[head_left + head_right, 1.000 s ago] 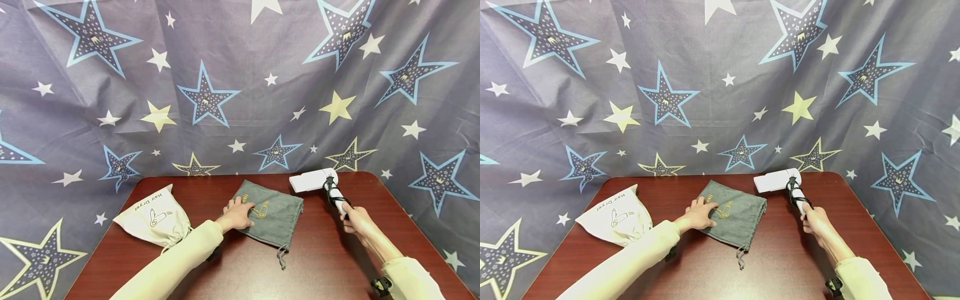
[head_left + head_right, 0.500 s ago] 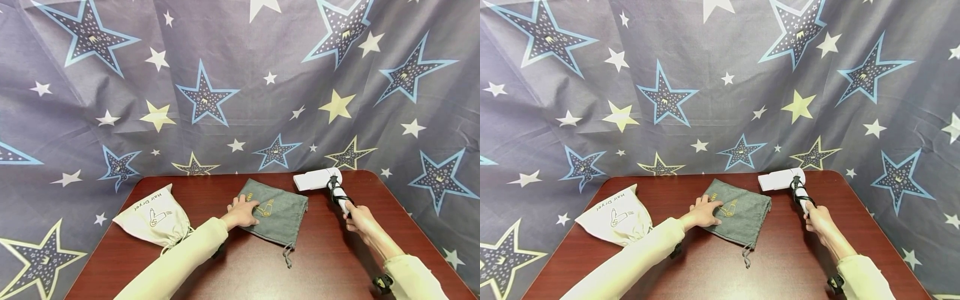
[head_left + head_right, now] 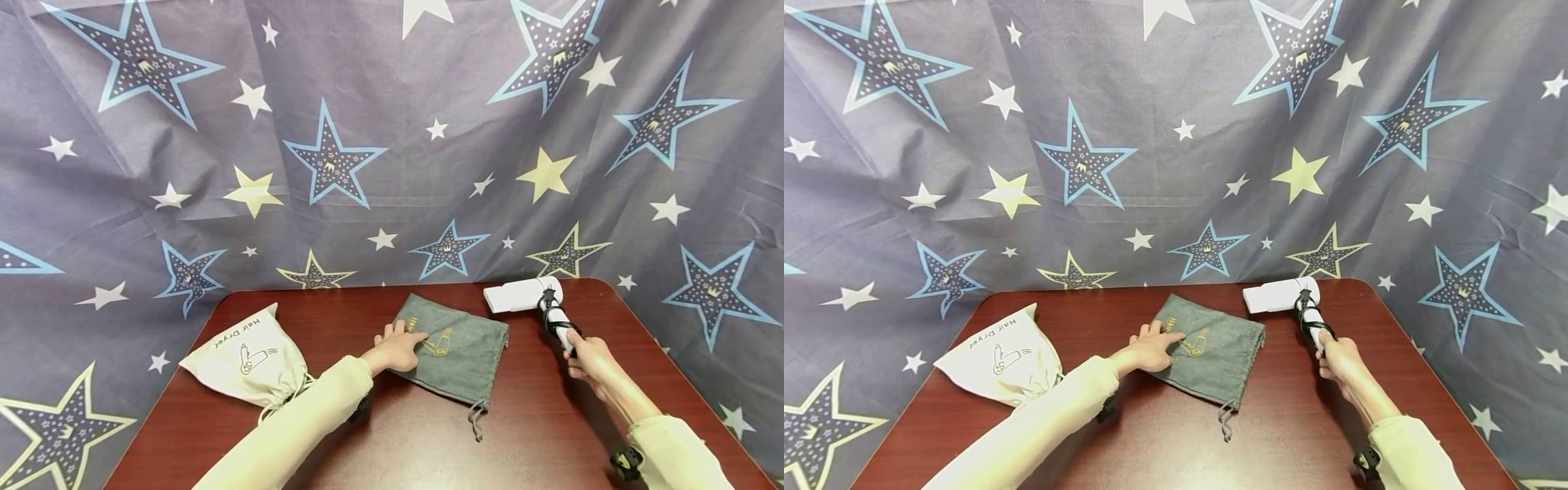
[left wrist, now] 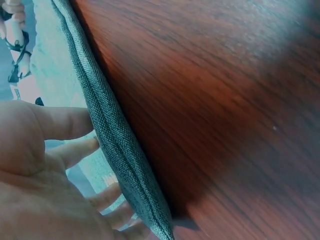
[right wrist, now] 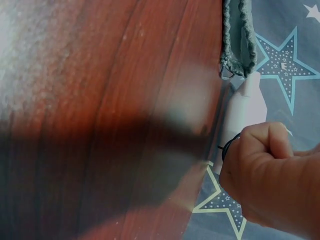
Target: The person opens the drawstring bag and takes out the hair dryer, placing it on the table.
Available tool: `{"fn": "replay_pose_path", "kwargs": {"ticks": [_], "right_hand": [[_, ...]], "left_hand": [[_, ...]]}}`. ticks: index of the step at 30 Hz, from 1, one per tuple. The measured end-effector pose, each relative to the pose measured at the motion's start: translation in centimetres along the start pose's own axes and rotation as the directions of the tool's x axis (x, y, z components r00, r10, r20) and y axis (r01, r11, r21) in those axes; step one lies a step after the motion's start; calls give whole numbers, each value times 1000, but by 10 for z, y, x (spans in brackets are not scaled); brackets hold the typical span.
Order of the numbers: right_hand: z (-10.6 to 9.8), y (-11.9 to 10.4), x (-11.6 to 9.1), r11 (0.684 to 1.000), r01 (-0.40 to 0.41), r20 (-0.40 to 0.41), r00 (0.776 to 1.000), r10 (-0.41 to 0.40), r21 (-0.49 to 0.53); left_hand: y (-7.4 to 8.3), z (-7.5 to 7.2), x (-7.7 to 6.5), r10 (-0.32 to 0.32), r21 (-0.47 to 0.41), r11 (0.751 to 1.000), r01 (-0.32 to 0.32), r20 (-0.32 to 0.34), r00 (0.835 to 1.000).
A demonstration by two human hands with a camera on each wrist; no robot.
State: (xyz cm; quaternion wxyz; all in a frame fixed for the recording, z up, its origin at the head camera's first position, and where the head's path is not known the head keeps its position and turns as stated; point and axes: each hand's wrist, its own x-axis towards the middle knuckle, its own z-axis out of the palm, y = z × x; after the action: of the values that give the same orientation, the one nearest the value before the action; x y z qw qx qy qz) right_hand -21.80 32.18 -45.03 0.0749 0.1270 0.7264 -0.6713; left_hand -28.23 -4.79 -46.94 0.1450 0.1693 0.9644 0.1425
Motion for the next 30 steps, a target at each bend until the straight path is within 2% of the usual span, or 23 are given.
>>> {"fn": "replay_pose_path", "kwargs": {"ticks": [6, 10, 23, 30], "right_hand": [[-2, 1, 0, 1000, -10, -19, 1000, 10, -9], [-4, 1, 0, 1000, -17, -31, 999, 17, -13], [-11, 5, 3, 1000, -21, -35, 999, 21, -15], [-15, 5, 5, 999, -40, 1, 999, 40, -11]], "left_hand": [[6, 3, 3, -4, -6, 1000, 4, 13, 1000], [15, 1, 0, -3, -15, 1000, 3, 23, 1000], [20, 22, 22, 4, 3, 1000, -4, 6, 1000], [30, 17, 19, 9, -29, 1000, -9, 12, 1000]]}}
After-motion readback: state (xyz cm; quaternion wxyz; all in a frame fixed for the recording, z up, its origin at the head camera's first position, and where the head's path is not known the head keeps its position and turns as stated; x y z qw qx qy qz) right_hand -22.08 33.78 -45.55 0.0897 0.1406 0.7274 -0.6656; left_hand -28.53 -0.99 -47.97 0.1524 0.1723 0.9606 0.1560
